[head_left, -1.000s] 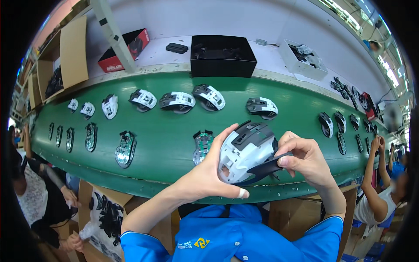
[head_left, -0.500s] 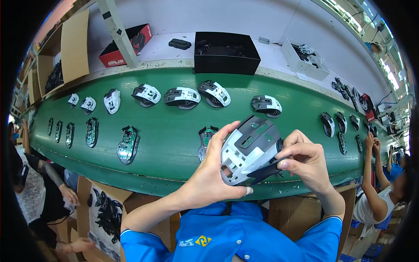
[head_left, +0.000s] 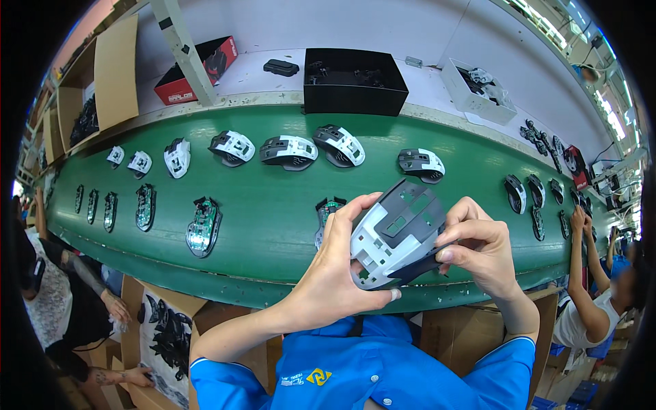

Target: The person assembles small electronic devices on a green workbench by inserting black plastic components into white casings. They repeatedly pick up a casing, insert a component, and place the assembled unit into a black box. The person also retrieves additional components from a cardboard box on the floor.

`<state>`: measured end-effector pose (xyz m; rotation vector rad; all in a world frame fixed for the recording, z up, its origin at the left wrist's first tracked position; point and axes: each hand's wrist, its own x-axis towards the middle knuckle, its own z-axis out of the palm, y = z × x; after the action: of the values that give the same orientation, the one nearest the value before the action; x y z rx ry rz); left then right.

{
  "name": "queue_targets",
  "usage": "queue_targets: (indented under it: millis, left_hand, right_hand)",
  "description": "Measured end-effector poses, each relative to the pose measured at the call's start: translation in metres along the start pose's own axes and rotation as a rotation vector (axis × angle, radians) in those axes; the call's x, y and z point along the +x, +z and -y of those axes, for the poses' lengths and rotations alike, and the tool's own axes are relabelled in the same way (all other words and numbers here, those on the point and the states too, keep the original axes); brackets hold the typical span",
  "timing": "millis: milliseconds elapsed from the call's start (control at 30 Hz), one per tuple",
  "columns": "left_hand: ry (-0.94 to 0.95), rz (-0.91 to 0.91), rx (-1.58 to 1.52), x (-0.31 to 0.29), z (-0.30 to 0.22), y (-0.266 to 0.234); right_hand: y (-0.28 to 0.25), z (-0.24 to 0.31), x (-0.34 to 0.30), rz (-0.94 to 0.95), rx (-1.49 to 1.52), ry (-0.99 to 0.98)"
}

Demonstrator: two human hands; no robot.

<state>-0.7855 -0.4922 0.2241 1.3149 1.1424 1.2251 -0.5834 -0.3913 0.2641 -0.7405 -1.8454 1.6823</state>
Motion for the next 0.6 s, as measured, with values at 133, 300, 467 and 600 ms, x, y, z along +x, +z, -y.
queue_targets:
  millis: [133,300,467,600]
  left_hand:
    - [0.041,-0.041,0.000,-0.002,0.003,0.004]
    - [0.054,-0.081,0.084,-0.007,0.002,0.002]
    - [0.050,-0.081,0.077,-0.006,-0.001,0.003]
    - [0.090,-0.096,0.132,-0.007,0.007,0.001]
  right_hand:
    - [-0.001,-0.005,0.004,-0.009,0.049,-0.072]
    - [-0.006,-0.009,0.007,0.044,0.138,-0.036]
    - [-0.007,-0.005,0.006,0.024,0.064,-0.064]
    - [-0.006,0.001,0.007,0.029,0.026,-0.037]
